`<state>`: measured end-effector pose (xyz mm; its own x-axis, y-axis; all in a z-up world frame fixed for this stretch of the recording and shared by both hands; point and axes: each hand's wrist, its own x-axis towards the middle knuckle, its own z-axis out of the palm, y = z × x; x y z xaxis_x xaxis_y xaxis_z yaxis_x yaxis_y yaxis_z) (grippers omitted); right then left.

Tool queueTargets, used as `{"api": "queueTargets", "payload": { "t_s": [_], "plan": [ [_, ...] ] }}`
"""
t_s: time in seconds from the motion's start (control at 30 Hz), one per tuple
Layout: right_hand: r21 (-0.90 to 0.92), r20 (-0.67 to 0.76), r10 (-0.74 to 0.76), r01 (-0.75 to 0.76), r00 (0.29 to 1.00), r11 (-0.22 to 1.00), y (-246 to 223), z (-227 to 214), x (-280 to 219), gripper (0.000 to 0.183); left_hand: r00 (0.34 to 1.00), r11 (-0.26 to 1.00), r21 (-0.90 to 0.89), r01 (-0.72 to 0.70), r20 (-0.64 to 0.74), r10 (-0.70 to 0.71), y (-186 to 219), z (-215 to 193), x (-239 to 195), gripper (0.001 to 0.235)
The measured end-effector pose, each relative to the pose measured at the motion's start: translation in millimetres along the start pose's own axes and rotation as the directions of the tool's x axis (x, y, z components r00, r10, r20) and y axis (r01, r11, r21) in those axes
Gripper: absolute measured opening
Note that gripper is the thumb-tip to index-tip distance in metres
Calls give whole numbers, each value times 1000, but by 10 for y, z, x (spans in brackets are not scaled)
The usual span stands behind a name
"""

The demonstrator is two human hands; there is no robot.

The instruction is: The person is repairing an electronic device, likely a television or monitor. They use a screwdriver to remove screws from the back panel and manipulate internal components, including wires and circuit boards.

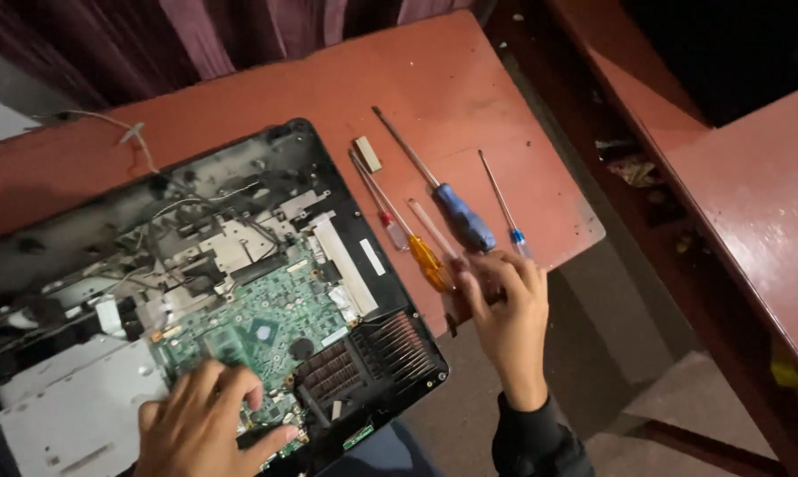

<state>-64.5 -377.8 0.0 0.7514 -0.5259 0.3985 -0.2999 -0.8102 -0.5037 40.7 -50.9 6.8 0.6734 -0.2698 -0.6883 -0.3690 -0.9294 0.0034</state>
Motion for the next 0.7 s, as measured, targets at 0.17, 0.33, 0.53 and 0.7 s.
{"api": "queueTargets", "payload": {
  "t_s": [0.17, 0.33, 0.53, 0.7],
  "plan": [
    [-13, -112, 25, -27, 993, 1000, 15, -164, -3, 5, 999, 999, 30, -14, -36, 15, -21, 82, 28, 51],
    [55, 7, -165, 165, 986, 985, -293, -93, 312, 5, 1000, 999, -48, 19, -23, -20, 49, -54, -63, 53],
    [-185, 308, -341, 407, 888, 894, -372, 323, 612, 25, 998, 1000, -27, -8, 68, 9, 20, -121, -32, 51],
    [-250, 266, -131, 199, 955, 947, -477, 482, 584, 15, 996, 994, -62, -88, 1, 88, 13, -87, -78, 54]
  ]
}}
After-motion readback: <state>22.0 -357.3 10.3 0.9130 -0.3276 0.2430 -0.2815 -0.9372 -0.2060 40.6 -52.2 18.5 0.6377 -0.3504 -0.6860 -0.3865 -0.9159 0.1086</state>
